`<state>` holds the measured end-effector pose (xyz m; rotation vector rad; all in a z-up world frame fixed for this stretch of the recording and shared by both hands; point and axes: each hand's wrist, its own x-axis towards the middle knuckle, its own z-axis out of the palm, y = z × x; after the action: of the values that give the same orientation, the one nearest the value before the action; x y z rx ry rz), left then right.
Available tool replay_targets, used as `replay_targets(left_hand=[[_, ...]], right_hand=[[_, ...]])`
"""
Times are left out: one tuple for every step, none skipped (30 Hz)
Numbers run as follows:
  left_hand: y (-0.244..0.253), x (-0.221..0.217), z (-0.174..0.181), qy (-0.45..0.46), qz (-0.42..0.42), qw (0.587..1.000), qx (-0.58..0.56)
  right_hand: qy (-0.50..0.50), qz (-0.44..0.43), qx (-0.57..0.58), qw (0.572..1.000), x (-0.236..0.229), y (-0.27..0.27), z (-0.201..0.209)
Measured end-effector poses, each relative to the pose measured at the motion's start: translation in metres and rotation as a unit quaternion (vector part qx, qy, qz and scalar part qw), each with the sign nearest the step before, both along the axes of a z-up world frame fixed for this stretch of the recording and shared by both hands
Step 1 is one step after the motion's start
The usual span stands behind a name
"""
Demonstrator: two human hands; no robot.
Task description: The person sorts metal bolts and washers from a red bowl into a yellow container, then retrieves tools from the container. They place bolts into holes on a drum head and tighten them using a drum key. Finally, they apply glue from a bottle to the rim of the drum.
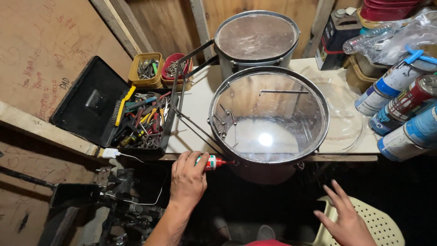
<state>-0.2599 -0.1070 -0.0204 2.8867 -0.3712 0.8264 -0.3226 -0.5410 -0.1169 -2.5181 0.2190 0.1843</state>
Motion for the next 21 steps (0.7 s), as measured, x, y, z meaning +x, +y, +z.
replay_targets(left_hand=[[0.000,0.001,0.000,-0.002,0.000,1.000,0.012],[0.000,0.002,0.000,-0.004,0.000,1.000,0.023],[0.000,0.002,0.001,-0.004,0.000,1.000,0.024],[0.000,0.004,0.002,-0.007,-0.008,0.999,0.035],[0.001,0.005,0.003,-0.010,-0.017,0.999,0.047],[0.000,0.005,0.008,-0.010,-0.018,0.999,0.047],[-0.002,0.006,0.012,-0.023,-0.024,0.998,0.051],[-0.004,0.006,0.016,-0.036,-0.029,0.997,0.055],[-0.003,0.007,0.014,-0.036,-0.031,0.997,0.055],[-0.003,0.009,0.013,-0.037,-0.030,0.997,0.067],[-0.002,0.010,0.012,-0.037,-0.030,0.996,0.079],[-0.002,0.010,0.013,-0.038,-0.030,0.996,0.079],[-0.002,0.010,0.015,-0.045,-0.032,0.995,0.086],[-0.002,0.010,0.016,-0.053,-0.033,0.994,0.093],[-0.003,0.010,0.017,-0.053,-0.033,0.994,0.093],[-0.003,0.009,0.017,-0.061,-0.035,0.994,0.089],[-0.003,0.009,0.017,-0.068,-0.036,0.993,0.085],[-0.004,0.009,0.019,-0.068,-0.036,0.993,0.085],[-0.005,0.010,0.021,-0.068,-0.041,0.993,0.086],[-0.005,0.009,0.022,-0.069,-0.046,0.993,0.086],[-0.004,0.009,0.021,-0.069,-0.046,0.993,0.086]], right_hand=[[0.052,-0.031,0.009,0.998,-0.005,-0.001,0.002],[0.105,-0.062,0.018,0.992,-0.011,-0.004,0.004],[0.105,-0.063,0.019,0.992,-0.015,-0.014,-0.018],[0.079,-0.070,0.038,0.994,-0.020,-0.025,-0.038],[0.053,-0.078,0.058,0.994,-0.024,-0.035,-0.059],[0.053,-0.079,0.058,0.994,-0.024,-0.031,-0.049],[0.080,-0.087,0.031,0.993,-0.025,-0.027,-0.038],[0.106,-0.095,0.005,0.990,-0.025,-0.023,-0.028],[0.106,-0.096,0.006,0.990,-0.025,-0.023,-0.025],[0.114,-0.092,0.018,0.989,-0.024,-0.023,-0.021],[0.122,-0.088,0.031,0.988,-0.023,-0.023,-0.017],[0.122,-0.089,0.031,0.988,-0.023,-0.023,-0.017],[0.107,-0.083,0.022,0.990,-0.023,-0.022,-0.017],[0.093,-0.078,0.013,0.993,-0.023,-0.022,-0.017],[0.093,-0.079,0.013,0.992,-0.024,-0.023,-0.016],[0.103,-0.076,0.010,0.992,-0.024,-0.023,-0.015],[0.113,-0.074,0.007,0.991,-0.024,-0.023,-0.014],[0.113,-0.074,0.008,0.991,-0.023,-0.021,-0.010],[0.129,-0.075,0.008,0.989,-0.022,-0.019,-0.006],[0.144,-0.076,0.009,0.987,-0.022,-0.017,-0.002],[0.144,-0.077,0.009,0.987,-0.023,-0.018,-0.007]])
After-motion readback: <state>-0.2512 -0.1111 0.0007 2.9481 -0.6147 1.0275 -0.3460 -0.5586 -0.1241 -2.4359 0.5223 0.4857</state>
